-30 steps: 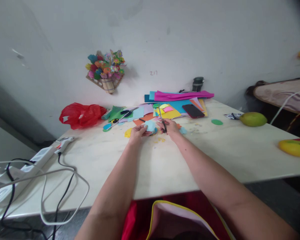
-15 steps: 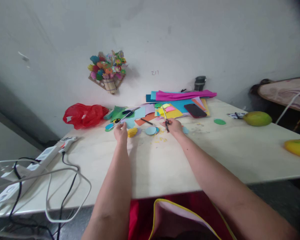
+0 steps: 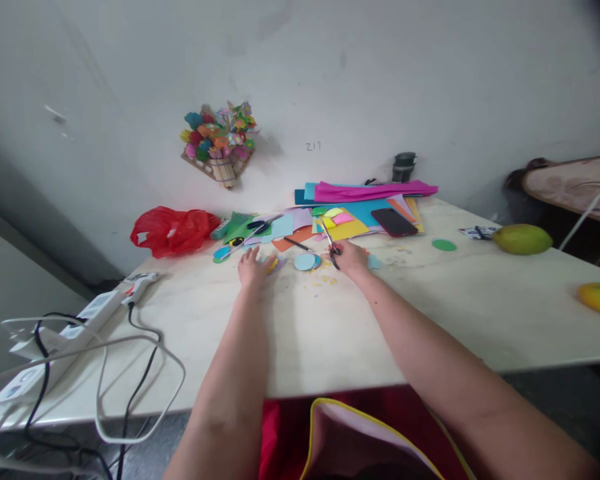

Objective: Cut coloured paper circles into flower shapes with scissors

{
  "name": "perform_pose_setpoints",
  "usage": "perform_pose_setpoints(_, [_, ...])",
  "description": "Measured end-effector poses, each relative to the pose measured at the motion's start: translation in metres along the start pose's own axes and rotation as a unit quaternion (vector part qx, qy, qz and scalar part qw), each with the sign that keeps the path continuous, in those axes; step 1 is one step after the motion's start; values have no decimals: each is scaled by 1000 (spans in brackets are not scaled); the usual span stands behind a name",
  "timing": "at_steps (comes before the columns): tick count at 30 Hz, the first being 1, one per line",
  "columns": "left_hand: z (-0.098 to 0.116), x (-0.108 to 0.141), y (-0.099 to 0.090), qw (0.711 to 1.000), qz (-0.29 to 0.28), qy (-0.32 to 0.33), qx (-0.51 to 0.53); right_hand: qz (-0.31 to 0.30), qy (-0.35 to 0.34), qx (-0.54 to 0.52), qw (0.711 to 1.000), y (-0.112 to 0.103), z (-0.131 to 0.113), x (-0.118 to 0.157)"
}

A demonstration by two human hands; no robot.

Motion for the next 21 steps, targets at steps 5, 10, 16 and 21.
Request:
perform_pose_setpoints(5, [12, 6, 15, 989, -120, 0, -89, -18, -11, 31, 999, 3, -3, 2])
perform_pose_setpoints(10, [19, 6, 22, 986, -114, 50, -115, -30, -24, 51, 998, 6, -8, 5])
perform_pose_setpoints(16, [16, 1, 23, 993, -61, 49, -92, -39, -49, 73, 995, 6, -14, 11])
perform_pose_setpoints(21, [15, 1, 22, 993, -52, 40, -95, -57, -65, 76, 993, 8, -16, 12])
Point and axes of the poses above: each hand's wrist, its own x-axis away from the middle knuckle, its own y-axis out of the palm, z = x × y, the point moved 2 cm from there along -x, towards the middle knuckle, and after that the axes turned 5 degrees about x, right-handed, at the moved point
